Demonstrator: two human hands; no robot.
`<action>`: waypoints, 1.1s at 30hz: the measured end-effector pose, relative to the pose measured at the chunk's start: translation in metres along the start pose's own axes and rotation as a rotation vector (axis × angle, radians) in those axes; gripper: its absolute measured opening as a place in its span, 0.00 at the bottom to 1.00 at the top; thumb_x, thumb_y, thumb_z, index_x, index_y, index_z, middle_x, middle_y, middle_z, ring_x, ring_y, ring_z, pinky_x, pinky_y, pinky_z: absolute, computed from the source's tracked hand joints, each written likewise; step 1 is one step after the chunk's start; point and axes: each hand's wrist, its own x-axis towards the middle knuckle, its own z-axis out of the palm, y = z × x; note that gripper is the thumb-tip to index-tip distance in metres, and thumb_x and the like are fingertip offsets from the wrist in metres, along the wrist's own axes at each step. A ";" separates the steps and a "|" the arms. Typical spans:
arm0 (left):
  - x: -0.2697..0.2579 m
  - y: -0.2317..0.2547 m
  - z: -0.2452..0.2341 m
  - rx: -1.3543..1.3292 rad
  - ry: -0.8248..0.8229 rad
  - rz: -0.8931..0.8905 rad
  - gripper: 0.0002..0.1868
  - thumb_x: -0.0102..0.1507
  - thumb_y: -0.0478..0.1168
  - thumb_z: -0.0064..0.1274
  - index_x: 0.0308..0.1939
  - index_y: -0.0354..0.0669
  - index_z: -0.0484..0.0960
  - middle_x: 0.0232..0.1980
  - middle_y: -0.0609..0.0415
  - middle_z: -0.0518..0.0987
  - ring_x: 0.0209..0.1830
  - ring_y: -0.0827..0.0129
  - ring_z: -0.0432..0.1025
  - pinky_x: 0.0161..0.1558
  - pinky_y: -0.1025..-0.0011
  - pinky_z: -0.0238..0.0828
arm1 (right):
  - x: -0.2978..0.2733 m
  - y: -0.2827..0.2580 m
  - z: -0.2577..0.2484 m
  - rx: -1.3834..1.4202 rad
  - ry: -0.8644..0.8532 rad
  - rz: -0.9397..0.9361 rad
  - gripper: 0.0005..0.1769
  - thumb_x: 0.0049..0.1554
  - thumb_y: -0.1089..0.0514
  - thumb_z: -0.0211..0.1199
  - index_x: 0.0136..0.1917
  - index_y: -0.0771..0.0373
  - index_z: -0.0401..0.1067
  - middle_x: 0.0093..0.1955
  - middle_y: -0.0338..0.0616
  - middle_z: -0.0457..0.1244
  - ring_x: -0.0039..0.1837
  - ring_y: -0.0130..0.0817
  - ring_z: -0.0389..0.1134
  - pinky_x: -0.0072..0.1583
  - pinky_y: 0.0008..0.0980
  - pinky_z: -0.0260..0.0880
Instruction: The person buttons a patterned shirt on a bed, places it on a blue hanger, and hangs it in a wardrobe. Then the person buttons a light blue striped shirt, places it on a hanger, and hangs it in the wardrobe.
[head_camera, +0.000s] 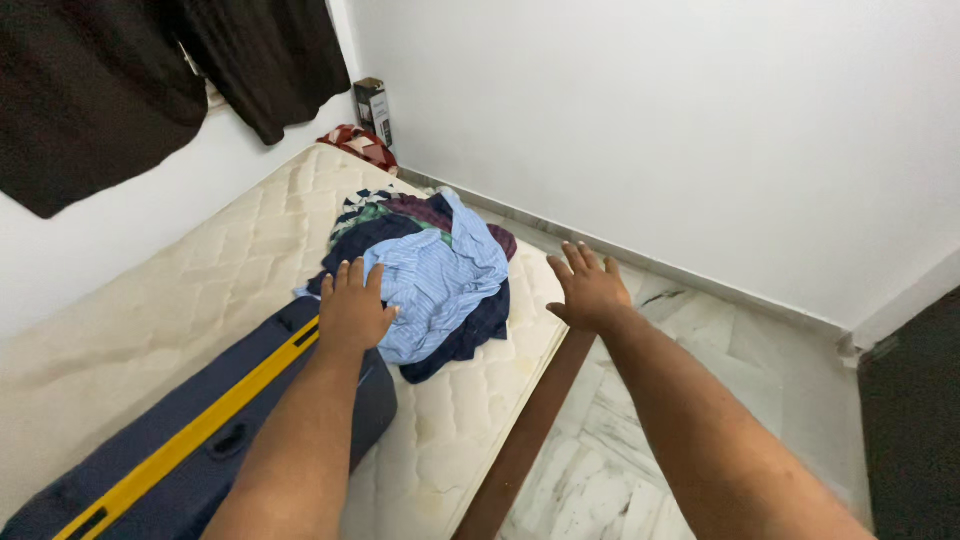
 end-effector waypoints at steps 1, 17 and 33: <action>0.005 0.006 0.004 -0.009 -0.011 -0.011 0.45 0.58 0.60 0.60 0.74 0.48 0.63 0.77 0.44 0.60 0.79 0.50 0.52 0.73 0.47 0.48 | 0.005 0.007 0.003 0.000 -0.007 -0.007 0.50 0.57 0.31 0.60 0.82 0.46 0.42 0.87 0.41 0.33 0.86 0.42 0.32 0.78 0.58 0.41; 0.087 0.018 0.074 -0.026 -0.087 -0.044 0.45 0.57 0.57 0.61 0.74 0.50 0.62 0.78 0.44 0.58 0.80 0.50 0.50 0.75 0.47 0.44 | 0.111 0.046 0.039 0.021 -0.050 -0.096 0.50 0.57 0.33 0.60 0.82 0.48 0.42 0.86 0.45 0.34 0.86 0.44 0.32 0.78 0.56 0.41; 0.125 -0.001 0.141 -0.040 -0.296 -0.191 0.44 0.60 0.57 0.60 0.75 0.48 0.60 0.79 0.45 0.56 0.81 0.50 0.48 0.76 0.48 0.43 | 0.234 0.020 0.070 -0.012 -0.152 -0.225 0.49 0.59 0.31 0.57 0.83 0.47 0.39 0.86 0.43 0.33 0.85 0.43 0.32 0.78 0.54 0.41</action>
